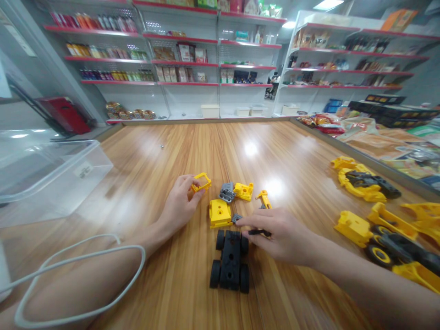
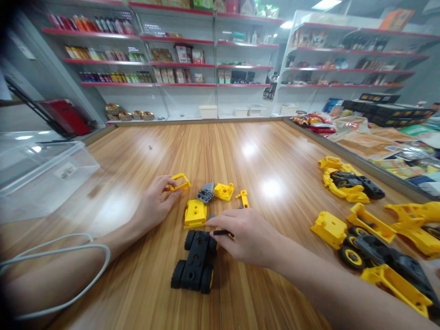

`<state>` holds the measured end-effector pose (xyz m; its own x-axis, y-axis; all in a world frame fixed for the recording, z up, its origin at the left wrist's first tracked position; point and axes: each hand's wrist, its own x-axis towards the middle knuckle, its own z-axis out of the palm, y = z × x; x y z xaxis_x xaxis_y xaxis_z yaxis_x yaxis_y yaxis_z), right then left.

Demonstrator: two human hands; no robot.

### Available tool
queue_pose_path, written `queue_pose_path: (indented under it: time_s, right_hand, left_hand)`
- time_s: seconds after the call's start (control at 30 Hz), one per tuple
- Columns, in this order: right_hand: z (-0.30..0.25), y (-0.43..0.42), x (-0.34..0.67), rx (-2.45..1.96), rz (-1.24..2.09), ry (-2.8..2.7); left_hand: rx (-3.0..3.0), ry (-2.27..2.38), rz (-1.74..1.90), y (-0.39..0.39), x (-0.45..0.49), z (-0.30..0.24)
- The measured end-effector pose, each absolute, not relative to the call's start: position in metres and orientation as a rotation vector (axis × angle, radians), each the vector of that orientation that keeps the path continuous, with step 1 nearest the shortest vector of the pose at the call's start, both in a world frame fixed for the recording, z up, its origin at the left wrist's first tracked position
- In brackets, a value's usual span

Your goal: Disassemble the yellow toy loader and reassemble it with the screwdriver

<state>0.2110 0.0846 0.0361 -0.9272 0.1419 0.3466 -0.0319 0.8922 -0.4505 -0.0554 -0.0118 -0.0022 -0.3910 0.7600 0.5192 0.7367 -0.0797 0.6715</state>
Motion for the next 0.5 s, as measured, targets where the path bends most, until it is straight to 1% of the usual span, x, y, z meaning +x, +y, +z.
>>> queue_pose_path:
  time_s: [0.1,0.17,0.27,0.33,0.5]
  right_hand:
    - [0.033,0.091,0.209,-0.177,0.590,-2.597]
    - [0.032,0.095,0.209,-0.234,0.562,-2.582]
    - [0.031,0.097,0.208,-0.242,0.546,-2.584]
    - [0.029,0.097,0.208,-0.210,0.545,-2.596]
    - [0.024,0.092,0.207,-0.222,0.470,-2.660]
  left_hand:
    - [1.566,1.867,1.807,-0.016,-0.044,0.002]
    - [1.564,1.678,1.914,-0.022,-0.033,0.005]
    - [1.700,1.495,1.932,-0.033,-0.018,0.009]
    - [1.708,1.478,1.882,-0.037,-0.012,0.011]
    - [1.330,1.594,1.867,-0.030,-0.011,0.014]
